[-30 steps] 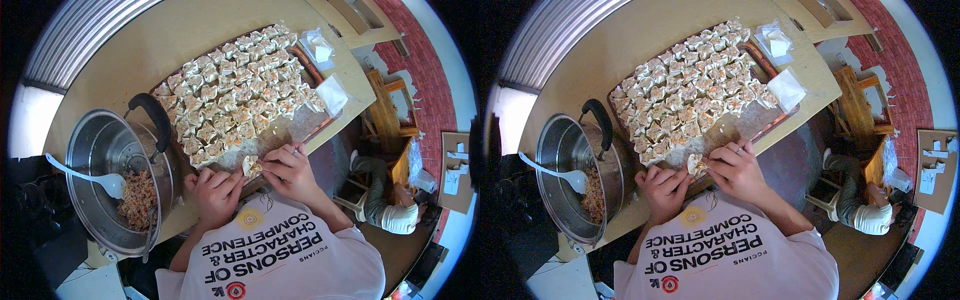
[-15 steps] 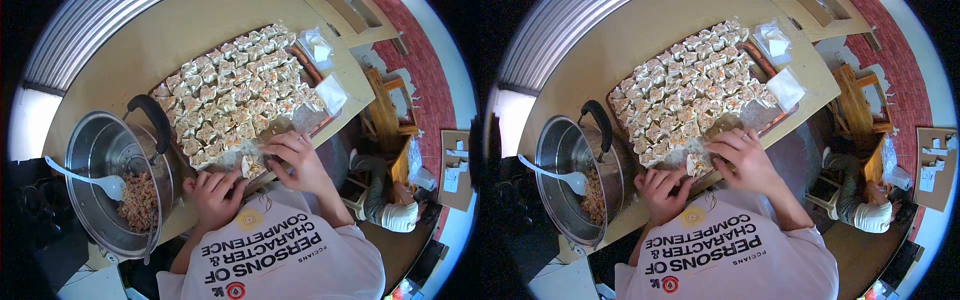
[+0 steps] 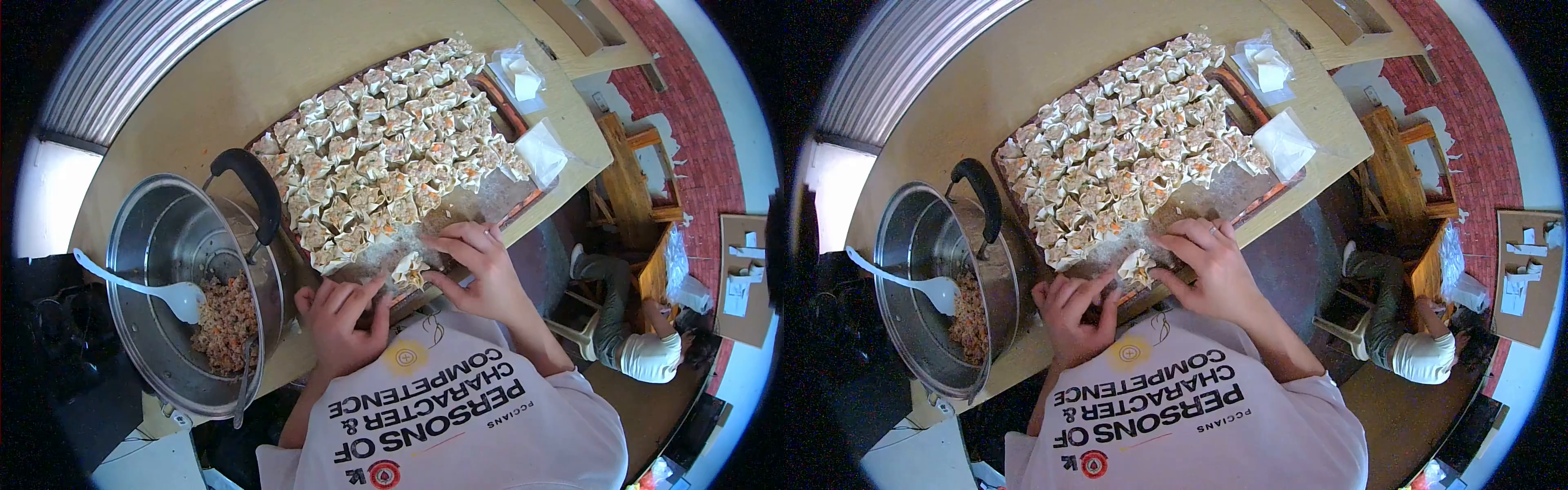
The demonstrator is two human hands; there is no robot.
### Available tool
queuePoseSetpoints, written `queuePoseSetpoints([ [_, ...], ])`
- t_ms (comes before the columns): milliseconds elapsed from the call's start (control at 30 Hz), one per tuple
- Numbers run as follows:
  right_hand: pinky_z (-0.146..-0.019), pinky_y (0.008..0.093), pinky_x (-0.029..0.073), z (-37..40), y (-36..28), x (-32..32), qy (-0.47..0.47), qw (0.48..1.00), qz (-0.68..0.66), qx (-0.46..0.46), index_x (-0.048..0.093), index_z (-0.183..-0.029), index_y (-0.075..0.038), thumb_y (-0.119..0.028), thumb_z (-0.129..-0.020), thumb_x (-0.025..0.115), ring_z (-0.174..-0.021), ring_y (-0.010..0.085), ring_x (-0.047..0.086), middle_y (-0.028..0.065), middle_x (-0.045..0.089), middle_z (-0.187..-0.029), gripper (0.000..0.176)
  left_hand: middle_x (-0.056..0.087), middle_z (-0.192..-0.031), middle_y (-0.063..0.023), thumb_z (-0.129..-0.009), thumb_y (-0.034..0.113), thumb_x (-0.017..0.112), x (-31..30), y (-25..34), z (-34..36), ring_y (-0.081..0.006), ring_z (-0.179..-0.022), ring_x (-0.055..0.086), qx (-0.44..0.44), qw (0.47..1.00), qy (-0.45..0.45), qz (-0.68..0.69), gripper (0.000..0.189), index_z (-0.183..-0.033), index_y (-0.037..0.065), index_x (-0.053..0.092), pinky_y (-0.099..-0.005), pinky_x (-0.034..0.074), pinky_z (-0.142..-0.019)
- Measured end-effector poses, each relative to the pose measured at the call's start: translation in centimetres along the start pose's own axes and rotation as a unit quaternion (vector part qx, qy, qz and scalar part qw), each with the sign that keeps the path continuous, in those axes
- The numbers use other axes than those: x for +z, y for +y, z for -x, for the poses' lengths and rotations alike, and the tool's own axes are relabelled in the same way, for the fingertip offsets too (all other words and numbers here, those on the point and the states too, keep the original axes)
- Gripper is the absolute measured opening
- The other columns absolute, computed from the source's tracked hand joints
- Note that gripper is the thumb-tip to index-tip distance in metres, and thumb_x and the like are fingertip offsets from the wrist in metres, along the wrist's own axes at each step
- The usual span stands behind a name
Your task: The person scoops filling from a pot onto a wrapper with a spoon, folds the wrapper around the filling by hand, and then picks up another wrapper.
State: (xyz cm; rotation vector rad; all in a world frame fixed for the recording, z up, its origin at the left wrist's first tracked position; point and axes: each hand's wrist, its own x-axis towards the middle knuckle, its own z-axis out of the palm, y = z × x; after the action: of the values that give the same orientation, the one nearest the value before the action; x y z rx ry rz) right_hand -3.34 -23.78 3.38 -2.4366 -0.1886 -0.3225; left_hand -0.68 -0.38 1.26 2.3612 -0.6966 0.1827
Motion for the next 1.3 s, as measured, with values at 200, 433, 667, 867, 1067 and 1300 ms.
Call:
queuePoseSetpoints([
  [200,-0.084,0.0362,0.039,-0.1,0.7,0.5,-0.039,0.998,-0.019,-0.05,0.08,-0.106,-0.012,-0.011,-0.075,0.085,-0.092,0.0189,0.063,-0.0011,0.068,-0.101,0.032,0.061,-0.07,0.0089,-0.079,0.028,0.086,0.8,0.6,0.2,-0.0122,-0.07,0.053,0.031,0.998,0.033,-0.035,0.021,-0.097,0.018,0.081,-0.0409,0.03,-0.082],
  [433,-0.084,0.0368,0.039,0.3,0.4,0.9,-0.035,0.996,0.005,-0.084,0.078,-0.101,-0.013,-0.009,-0.079,0.079,-0.092,0.0181,0.06,-0.0042,0.067,-0.102,0.022,0.066,-0.07,0.0084,-0.074,0.022,0.089,0.9,0.8,0.1,-0.0122,-0.068,0.054,0.038,0.998,0.042,-0.039,0.017,-0.089,0.018,0.081,-0.0391,0.029,-0.08],
  [667,-0.083,0.0372,0.039,0.4,0.3,1.0,-0.034,0.994,0.02,-0.099,0.078,-0.099,-0.012,-0.006,-0.078,0.078,-0.091,0.0184,0.06,-0.0036,0.067,-0.102,0.022,0.066,-0.07,0.0081,-0.075,0.019,0.088,1.0,0.8,0.0,-0.0127,-0.067,0.055,0.037,0.998,0.036,-0.03,0.015,-0.088,0.018,0.08,-0.039,0.03,-0.08],
  [867,-0.082,0.0387,0.048,0.0,-0.3,1.4,-0.016,0.996,-0.082,-0.027,0.077,-0.105,-0.01,-0.01,-0.081,0.081,-0.084,0.025,0.068,0.0062,0.071,-0.092,0.025,0.067,-0.072,0.0042,-0.077,0.018,0.087,0.6,0.5,0.2,-0.0151,-0.067,0.057,0.01,0.999,0.043,-0.026,0.017,-0.092,0.015,0.08,-0.0386,0.032,-0.08],
  [1067,-0.081,0.0354,0.055,-1.5,-2.8,-1.9,-0.034,0.997,-0.072,0.018,0.076,-0.115,-0.005,-0.002,-0.078,0.083,-0.086,0.0256,0.073,0.0095,0.077,-0.095,0.037,0.067,-0.077,-0.0019,-0.08,0.013,0.085,-0.3,-0.6,1.2,-0.0202,-0.072,0.061,-0.025,0.998,0.06,0.007,0.027,-0.106,0.009,0.079,-0.0374,0.041,-0.08],
  [1300,-0.072,0.0322,0.054,-10.6,-9.0,-6.5,0.061,0.97,-0.137,-0.193,0.075,-0.11,0.003,0.003,-0.08,0.078,-0.079,0.0227,0.07,0.0158,0.075,-0.092,0.03,0.068,-0.087,-0.0049,-0.08,0.008,0.083,0.1,-2.0,2.0,-0.024,-0.079,0.064,0.0,0.987,0.108,0.12,0.027,-0.106,0.007,0.076,-0.0402,0.049,-0.08],
])
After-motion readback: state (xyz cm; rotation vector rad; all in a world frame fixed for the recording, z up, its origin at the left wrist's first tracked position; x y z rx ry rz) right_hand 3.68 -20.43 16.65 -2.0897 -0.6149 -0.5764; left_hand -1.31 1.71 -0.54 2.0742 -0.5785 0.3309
